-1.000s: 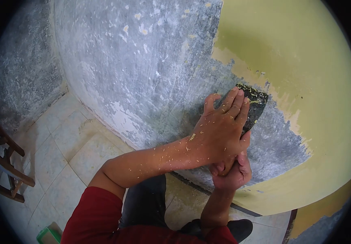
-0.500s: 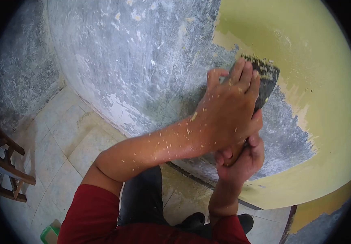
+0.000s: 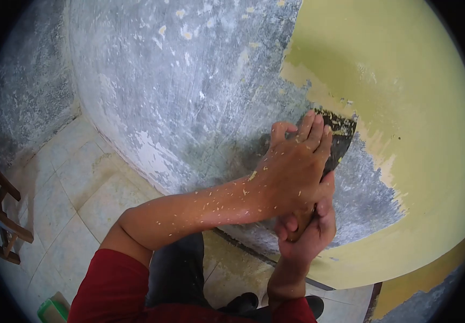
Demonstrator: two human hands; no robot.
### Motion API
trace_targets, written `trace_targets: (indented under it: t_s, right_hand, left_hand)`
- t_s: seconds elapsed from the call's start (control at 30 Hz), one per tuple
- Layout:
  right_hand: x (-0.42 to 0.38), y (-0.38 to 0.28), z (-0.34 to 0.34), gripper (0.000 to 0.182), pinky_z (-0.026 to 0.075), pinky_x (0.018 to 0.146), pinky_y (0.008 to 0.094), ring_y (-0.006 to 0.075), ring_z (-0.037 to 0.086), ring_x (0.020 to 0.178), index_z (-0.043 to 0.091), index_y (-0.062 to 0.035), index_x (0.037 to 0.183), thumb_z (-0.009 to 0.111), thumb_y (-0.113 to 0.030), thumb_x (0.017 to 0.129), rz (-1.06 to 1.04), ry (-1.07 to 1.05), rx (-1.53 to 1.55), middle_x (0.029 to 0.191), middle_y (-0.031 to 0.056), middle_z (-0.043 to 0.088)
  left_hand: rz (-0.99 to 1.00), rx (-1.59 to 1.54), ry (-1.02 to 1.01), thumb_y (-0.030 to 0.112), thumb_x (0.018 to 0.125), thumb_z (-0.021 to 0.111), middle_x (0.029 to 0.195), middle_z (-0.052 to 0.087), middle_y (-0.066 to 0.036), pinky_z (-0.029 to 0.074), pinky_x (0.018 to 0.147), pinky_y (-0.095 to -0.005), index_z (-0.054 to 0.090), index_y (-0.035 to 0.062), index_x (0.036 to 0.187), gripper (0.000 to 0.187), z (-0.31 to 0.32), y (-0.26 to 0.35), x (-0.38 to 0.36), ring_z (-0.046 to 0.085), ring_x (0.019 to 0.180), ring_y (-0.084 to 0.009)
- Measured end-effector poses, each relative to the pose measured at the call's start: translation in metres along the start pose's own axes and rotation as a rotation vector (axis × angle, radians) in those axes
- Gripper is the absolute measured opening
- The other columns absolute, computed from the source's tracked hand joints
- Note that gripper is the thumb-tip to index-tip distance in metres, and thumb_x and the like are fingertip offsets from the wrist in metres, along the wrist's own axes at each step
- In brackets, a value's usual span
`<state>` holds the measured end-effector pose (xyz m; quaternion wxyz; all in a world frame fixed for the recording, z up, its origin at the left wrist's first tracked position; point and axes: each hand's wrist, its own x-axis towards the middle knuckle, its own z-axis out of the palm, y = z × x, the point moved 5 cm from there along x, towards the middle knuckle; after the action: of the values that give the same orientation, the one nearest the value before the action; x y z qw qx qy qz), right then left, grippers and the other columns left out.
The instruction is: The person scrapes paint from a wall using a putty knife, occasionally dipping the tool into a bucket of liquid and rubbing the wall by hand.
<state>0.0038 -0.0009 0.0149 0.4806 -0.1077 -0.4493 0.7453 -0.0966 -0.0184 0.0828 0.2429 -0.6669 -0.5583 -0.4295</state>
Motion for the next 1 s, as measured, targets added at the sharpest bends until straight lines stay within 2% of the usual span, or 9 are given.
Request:
trace_targets:
  t_s: [0.1,0.33,0.47,0.53,0.63,0.7,0.87,1.0]
  right_hand:
    - [0.008,-0.006,0.007,0.06,0.038,0.04,0.0224,0.01,0.046,0.052,0.02,-0.0158,0.157,0.032,-0.035,0.101,-0.005,0.057,-0.006,0.089,0.0036,0.058]
    - [0.009,0.001,0.001,0.057,0.039,0.041,0.024,0.0105,0.046,0.052,0.025,-0.0175,0.154,0.034,-0.035,0.101,0.005,0.045,0.003,0.088,0.0035,0.058]
    - [0.0,0.001,-0.001,0.055,0.039,0.04,0.0241,0.0103,0.046,0.052,0.027,-0.0186,0.153,0.035,-0.035,0.101,0.018,-0.028,0.039,0.087,0.0026,0.057]
    - [0.004,0.003,0.002,0.055,0.039,0.04,0.0239,0.0101,0.046,0.052,0.027,-0.0186,0.153,0.035,-0.035,0.101,0.035,-0.065,0.046,0.087,0.0027,0.058]
    - [0.005,0.002,0.004,0.054,0.038,0.039,0.0231,0.0094,0.046,0.052,0.028,-0.0151,0.151,0.035,-0.034,0.101,-0.012,0.037,0.066,0.089,0.0039,0.059]
    - [-0.004,-0.005,0.007,0.054,0.038,0.039,0.0219,0.0088,0.046,0.052,0.03,-0.0116,0.15,0.036,-0.033,0.101,-0.046,-0.006,-0.066,0.089,0.0041,0.059]
    - [0.01,-0.014,0.01,0.05,0.038,0.038,0.0211,0.0078,0.046,0.051,0.032,-0.0099,0.145,0.039,-0.031,0.101,-0.056,-0.03,-0.089,0.088,0.0031,0.057]
    - [-0.005,-0.014,0.014,0.045,0.037,0.038,0.0201,0.0066,0.045,0.051,0.033,-0.0103,0.142,0.043,-0.028,0.102,-0.02,-0.044,-0.128,0.089,0.0033,0.057]
  left_hand:
    - [0.02,0.033,0.041,0.036,0.088,0.06,0.137,0.049,-0.034,0.029,0.101,-0.0501,0.049,-0.015,0.13,0.067,-0.004,0.0,0.008,0.04,0.138,-0.0403]
    - [0.008,-0.009,0.032,0.035,0.089,0.06,0.139,0.047,-0.033,0.03,0.099,-0.049,0.051,-0.0129,0.13,0.064,-0.001,-0.005,0.006,0.039,0.14,-0.0379]
    - [-0.038,-0.021,-0.043,0.036,0.09,0.059,0.142,0.046,-0.032,0.031,0.098,-0.0488,0.05,-0.0121,0.131,0.064,0.003,0.001,-0.003,0.038,0.141,-0.037]
    - [-0.015,-0.017,-0.011,0.036,0.09,0.059,0.142,0.045,-0.032,0.031,0.098,-0.0489,0.05,-0.012,0.132,0.064,0.001,-0.003,0.002,0.038,0.141,-0.0369]
    - [-0.002,-0.034,-0.006,0.037,0.091,0.058,0.142,0.045,-0.033,0.032,0.097,-0.049,0.049,-0.012,0.133,0.065,-0.004,-0.003,0.003,0.038,0.141,-0.0371]
    - [0.005,-0.038,-0.011,0.038,0.092,0.057,0.142,0.045,-0.033,0.032,0.097,-0.049,0.048,-0.012,0.133,0.065,-0.002,-0.003,0.001,0.038,0.141,-0.0374]
    - [0.012,0.019,0.042,0.04,0.093,0.055,0.141,0.045,-0.034,0.033,0.096,-0.049,0.048,-0.0125,0.134,0.066,-0.002,-0.002,0.006,0.04,0.139,-0.038]
    - [-0.003,-0.028,-0.043,0.04,0.094,0.054,0.142,0.045,-0.034,0.033,0.096,-0.0491,0.047,-0.013,0.134,0.067,-0.008,-0.002,0.001,0.039,0.139,-0.0391]
